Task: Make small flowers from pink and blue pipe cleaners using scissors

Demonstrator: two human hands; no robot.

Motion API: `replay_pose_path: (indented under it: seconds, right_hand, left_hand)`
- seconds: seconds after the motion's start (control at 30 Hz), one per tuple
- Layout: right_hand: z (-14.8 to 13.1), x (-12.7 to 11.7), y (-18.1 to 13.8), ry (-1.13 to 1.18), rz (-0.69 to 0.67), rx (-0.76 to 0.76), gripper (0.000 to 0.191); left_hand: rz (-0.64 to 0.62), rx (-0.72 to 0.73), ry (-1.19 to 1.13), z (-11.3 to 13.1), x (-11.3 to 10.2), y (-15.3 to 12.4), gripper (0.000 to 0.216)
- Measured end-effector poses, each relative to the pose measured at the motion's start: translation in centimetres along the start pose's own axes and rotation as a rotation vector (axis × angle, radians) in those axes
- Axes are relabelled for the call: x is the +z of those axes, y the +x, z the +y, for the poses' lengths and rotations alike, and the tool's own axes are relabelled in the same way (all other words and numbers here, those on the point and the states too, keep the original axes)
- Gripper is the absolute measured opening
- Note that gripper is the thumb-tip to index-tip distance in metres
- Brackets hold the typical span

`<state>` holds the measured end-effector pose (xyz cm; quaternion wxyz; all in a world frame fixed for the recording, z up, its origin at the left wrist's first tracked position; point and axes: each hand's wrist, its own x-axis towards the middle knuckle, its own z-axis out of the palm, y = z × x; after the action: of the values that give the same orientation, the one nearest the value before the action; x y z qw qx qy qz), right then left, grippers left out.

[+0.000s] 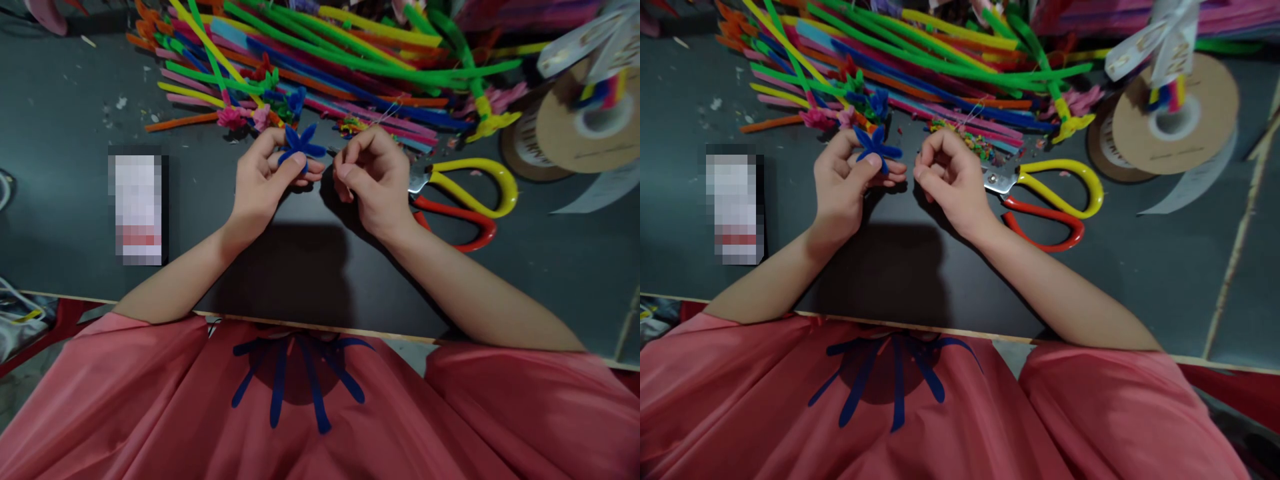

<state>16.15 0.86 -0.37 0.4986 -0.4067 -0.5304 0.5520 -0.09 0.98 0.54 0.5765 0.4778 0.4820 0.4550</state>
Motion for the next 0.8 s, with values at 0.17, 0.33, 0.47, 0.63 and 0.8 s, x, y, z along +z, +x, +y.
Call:
replay_pose_path:
  seconds: [0.17,0.33,0.47,0.63,0.8]
  right_hand:
    - [0.0,0.0,0.0,0.015,-0.006,-0.054,0.038]
    - [0.1,0.0,0.0,0.043,-0.005,-0.101,0.038]
    - [0.2,0.0,0.0,0.064,-0.005,-0.095,0.033]
    - [-0.3,0.1,-0.1,0.058,0.006,-0.035,0.025]
    - [-0.9,0.3,-0.1,0.124,0.026,0.091,0.025]
  left_hand:
    - [-0.009,0.039,0.004,0.3,0.1,-0.1,0.021]
    - [-0.017,0.028,0.029,0.5,0.2,-0.3,0.02]
    - [-0.031,0.026,0.018,0.4,0.2,-0.2,0.02]
    - [-0.058,0.077,-0.029,-0.1,0.1,0.1,0.019]
    - [-0.062,0.103,-0.075,0.0,0.3,0.1,0.019]
